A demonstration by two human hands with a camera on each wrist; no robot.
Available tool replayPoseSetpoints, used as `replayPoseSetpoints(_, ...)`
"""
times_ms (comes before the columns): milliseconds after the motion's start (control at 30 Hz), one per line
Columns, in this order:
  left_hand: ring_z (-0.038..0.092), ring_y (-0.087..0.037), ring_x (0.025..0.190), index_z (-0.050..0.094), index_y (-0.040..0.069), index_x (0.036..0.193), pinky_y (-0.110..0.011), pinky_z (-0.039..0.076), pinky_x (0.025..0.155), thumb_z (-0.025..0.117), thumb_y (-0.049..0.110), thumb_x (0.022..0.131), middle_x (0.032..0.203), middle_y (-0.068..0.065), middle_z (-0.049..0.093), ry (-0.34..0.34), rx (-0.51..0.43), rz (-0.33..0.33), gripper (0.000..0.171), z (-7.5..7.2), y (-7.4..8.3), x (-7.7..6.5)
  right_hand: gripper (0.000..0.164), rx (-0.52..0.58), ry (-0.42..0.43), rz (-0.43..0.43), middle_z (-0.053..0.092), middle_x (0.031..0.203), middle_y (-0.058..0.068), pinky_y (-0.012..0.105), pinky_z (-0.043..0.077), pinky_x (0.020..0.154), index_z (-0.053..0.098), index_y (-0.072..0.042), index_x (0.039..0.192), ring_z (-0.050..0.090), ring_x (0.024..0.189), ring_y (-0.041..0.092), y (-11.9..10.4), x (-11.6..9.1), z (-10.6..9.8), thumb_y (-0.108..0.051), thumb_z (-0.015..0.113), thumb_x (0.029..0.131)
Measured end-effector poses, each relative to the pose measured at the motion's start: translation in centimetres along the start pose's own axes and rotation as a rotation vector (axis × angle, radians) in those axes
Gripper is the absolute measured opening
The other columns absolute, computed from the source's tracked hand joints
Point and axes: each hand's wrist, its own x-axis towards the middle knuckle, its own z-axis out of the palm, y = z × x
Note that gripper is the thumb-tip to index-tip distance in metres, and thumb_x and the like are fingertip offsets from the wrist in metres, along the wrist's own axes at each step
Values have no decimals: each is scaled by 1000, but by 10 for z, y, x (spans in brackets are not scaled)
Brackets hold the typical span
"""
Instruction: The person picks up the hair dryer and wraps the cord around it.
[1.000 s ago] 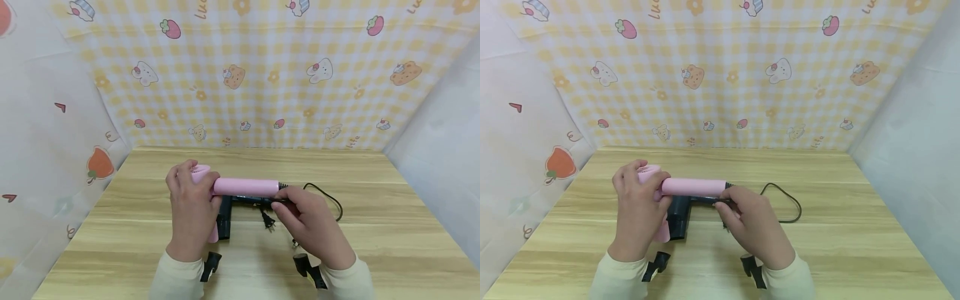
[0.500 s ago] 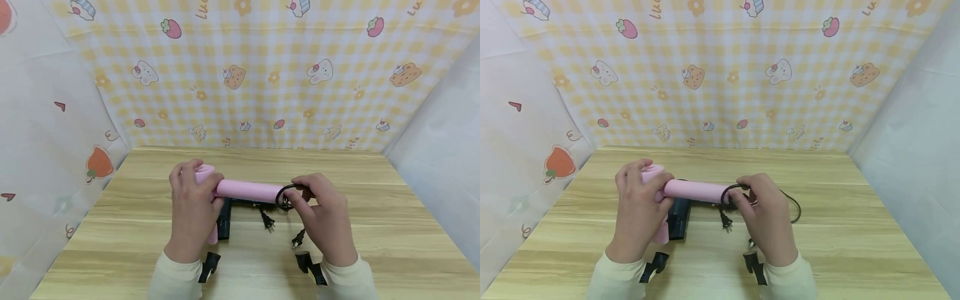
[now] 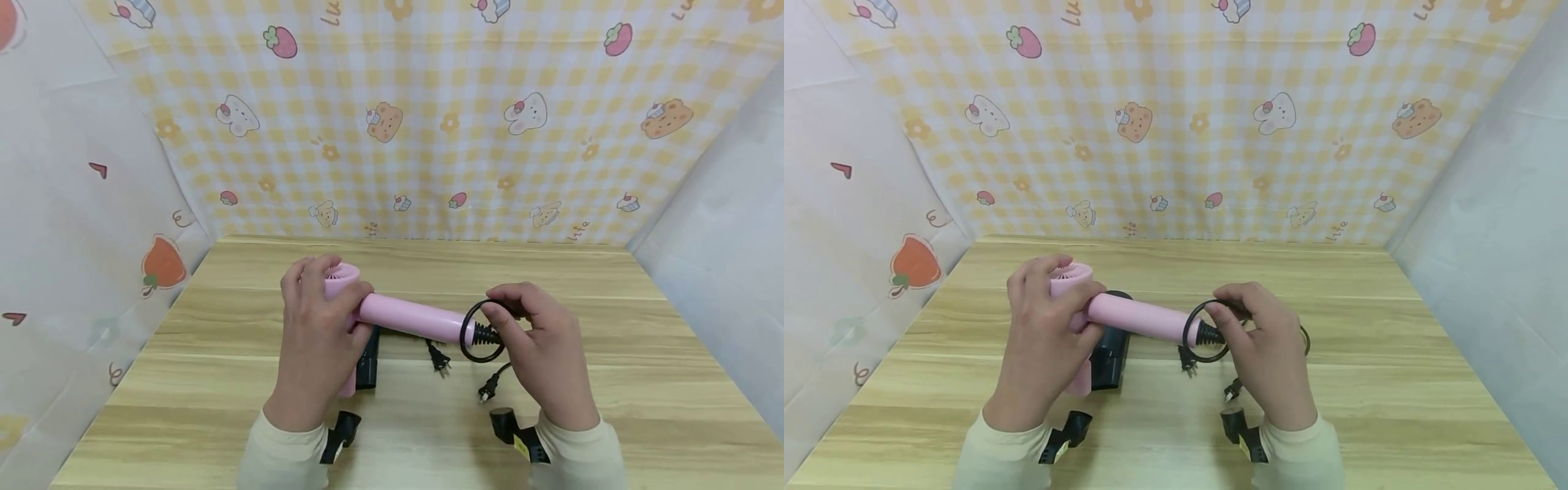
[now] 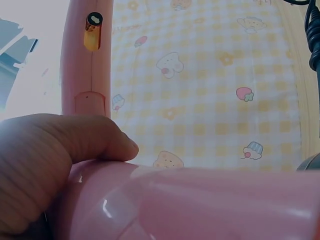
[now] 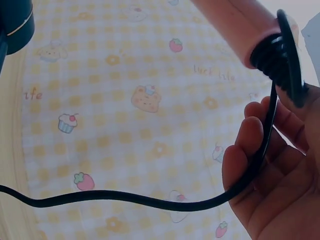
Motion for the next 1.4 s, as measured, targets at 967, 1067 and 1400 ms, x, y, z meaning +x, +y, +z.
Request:
replayPoseSetpoints(967,40,-46,110,75,11,87,-55,33,91,72,-4,66,111,-21,53,160,-85,-22,26,-2,0,2,26,64,-188,68,72,100,-1,42,52,75,71,-13,106,64,87,14,2,-4,28,4,67,87)
replayPoseSetpoints(1067,40,-46,111,75,10,87,-56,33,91,72,-4,67,112,-21,53,178,-86,-29,25,-3,-1,2,30,89,-207,94,72,104,0,44,52,78,72,-14,109,64,91,15,0,-3,32,5,68,86)
replayPoseSetpoints(1400,39,-46,111,75,8,88,-55,32,92,71,-5,67,112,-21,53,219,-89,-34,25,-1,-2,2,18,165,-373,220,70,105,-3,41,53,83,70,-16,113,64,97,12,0,-6,38,-12,67,95)
